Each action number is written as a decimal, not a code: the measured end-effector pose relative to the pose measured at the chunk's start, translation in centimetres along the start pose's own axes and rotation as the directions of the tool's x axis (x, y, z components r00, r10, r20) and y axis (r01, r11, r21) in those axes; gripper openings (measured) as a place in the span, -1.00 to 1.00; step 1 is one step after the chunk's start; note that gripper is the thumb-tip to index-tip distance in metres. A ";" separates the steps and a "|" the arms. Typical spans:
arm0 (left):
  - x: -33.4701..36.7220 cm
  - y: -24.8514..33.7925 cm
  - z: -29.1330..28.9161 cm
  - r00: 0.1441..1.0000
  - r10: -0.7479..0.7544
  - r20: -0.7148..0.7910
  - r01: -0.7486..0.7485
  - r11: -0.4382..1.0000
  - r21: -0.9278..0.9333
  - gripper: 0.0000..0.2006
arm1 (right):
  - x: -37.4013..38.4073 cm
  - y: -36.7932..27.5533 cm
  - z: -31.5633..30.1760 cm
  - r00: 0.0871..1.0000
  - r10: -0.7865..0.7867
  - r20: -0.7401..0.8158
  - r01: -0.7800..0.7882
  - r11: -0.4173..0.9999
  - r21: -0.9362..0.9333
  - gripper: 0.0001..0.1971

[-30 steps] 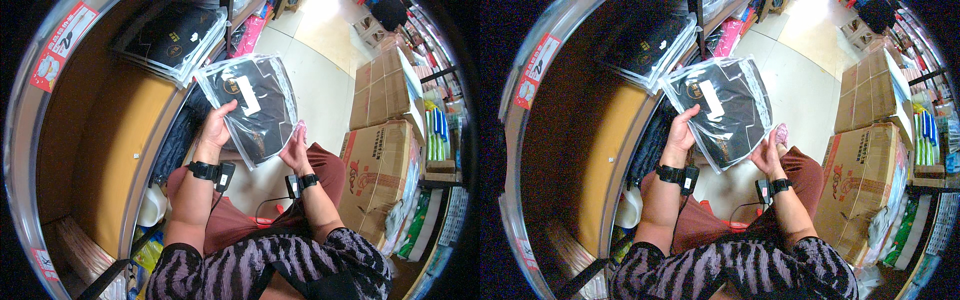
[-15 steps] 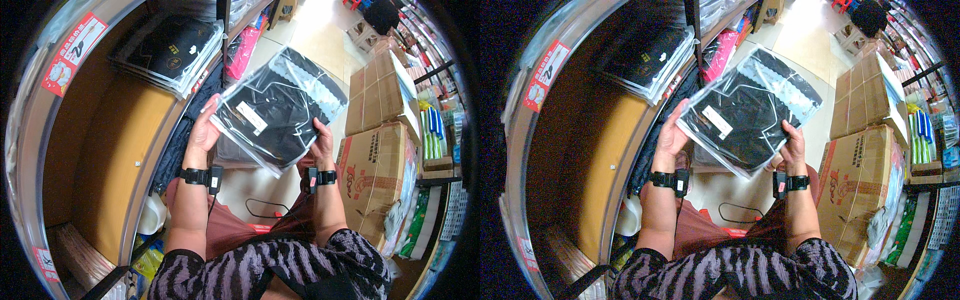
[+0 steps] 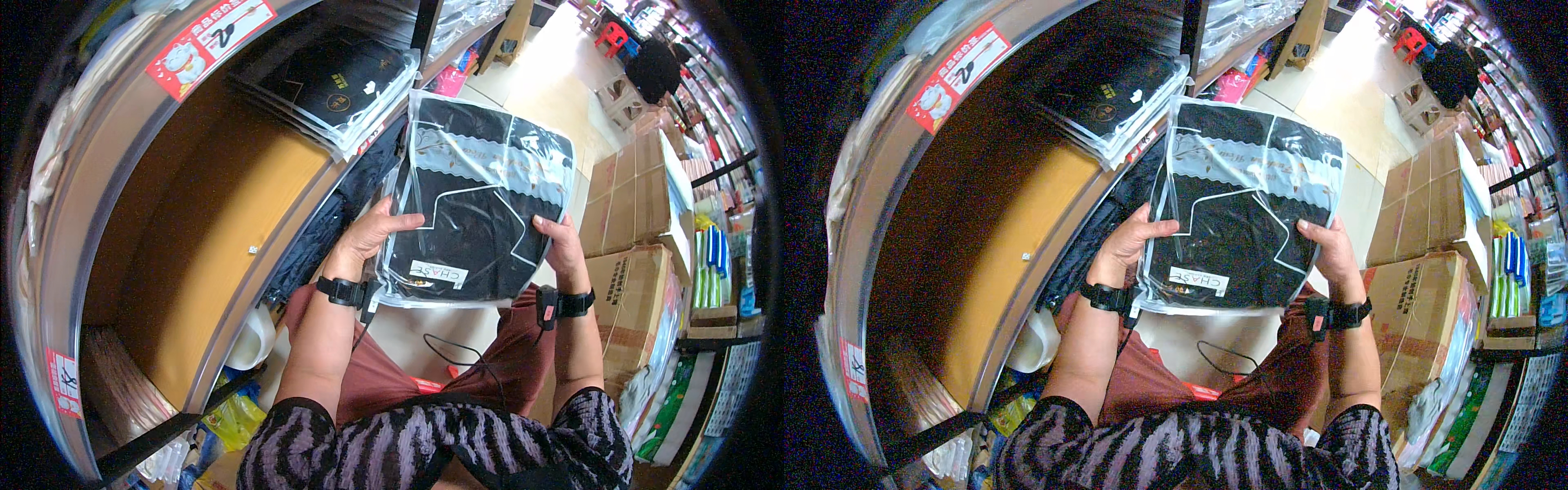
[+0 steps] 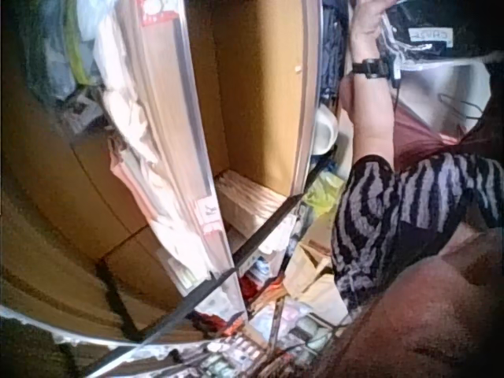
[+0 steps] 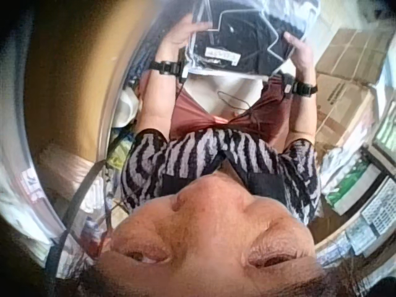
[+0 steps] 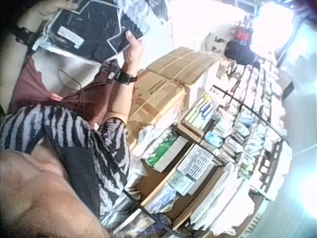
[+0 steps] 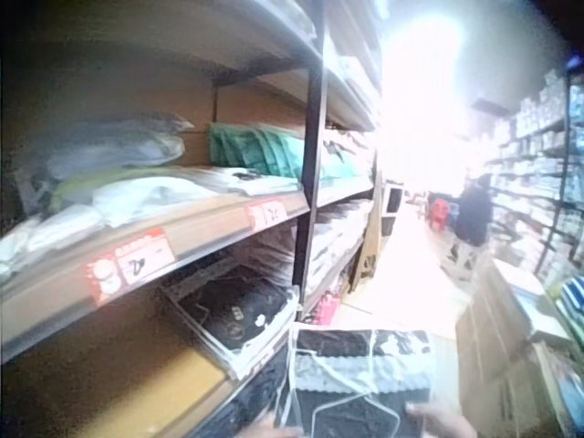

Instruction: The person picks up packaged shirts from a shelf, wipes the shelf space with a cloth, and then places the shirts back onto the shelf.

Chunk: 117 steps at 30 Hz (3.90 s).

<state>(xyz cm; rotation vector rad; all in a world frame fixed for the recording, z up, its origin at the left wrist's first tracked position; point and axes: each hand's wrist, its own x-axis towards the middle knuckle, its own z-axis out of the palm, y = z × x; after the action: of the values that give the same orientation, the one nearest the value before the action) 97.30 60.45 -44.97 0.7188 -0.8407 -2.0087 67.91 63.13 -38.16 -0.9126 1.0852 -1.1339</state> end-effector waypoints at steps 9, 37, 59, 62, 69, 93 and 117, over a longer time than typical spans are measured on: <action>-1.2 3.2 -1.1 0.836 0.455 -0.306 -0.516 0.842 -0.159 -0.74 | 9.1 -6.8 8.3 0.923 -0.287 0.256 0.362 0.874 -0.326 -0.50; -1.2 5.2 -2.3 0.666 0.540 -0.514 -0.726 0.626 -0.283 -0.70 | 9.0 -0.1 17.2 0.937 -0.187 0.295 0.154 0.979 0.133 -0.64; -2.1 6.0 -3.7 0.630 0.573 -0.524 -0.680 0.733 -0.016 -0.46 | 21.5 2.4 22.1 0.985 -0.133 0.108 0.099 0.957 0.273 -0.80; -1.7 5.6 -3.8 0.650 0.552 -0.523 -0.666 0.745 -0.041 -0.48 | 22.1 1.9 24.2 0.977 -0.187 0.102 0.146 0.937 0.317 -0.75; -1.7 5.3 -4.6 0.710 0.467 -0.527 -0.581 0.811 -0.064 -0.51 | 21.5 1.4 23.3 1.000 0.015 -0.010 -0.016 0.988 -0.154 -0.79; -0.9 4.7 -4.3 0.774 0.445 -0.451 -0.499 0.867 0.000 -0.54 | 17.7 4.4 15.7 0.766 -0.532 0.362 0.593 0.365 -0.718 -0.63; 3.7 -1.4 -1.7 0.917 0.066 -0.394 0.122 0.892 0.434 -0.67 | 2.7 29.1 -5.6 0.697 0.657 -0.287 -0.695 0.717 -0.049 -0.80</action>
<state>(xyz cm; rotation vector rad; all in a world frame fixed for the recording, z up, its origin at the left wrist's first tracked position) 96.02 57.40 -47.76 1.3634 -1.0582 -1.6077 69.42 66.19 -67.69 -0.3981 1.5712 -0.5411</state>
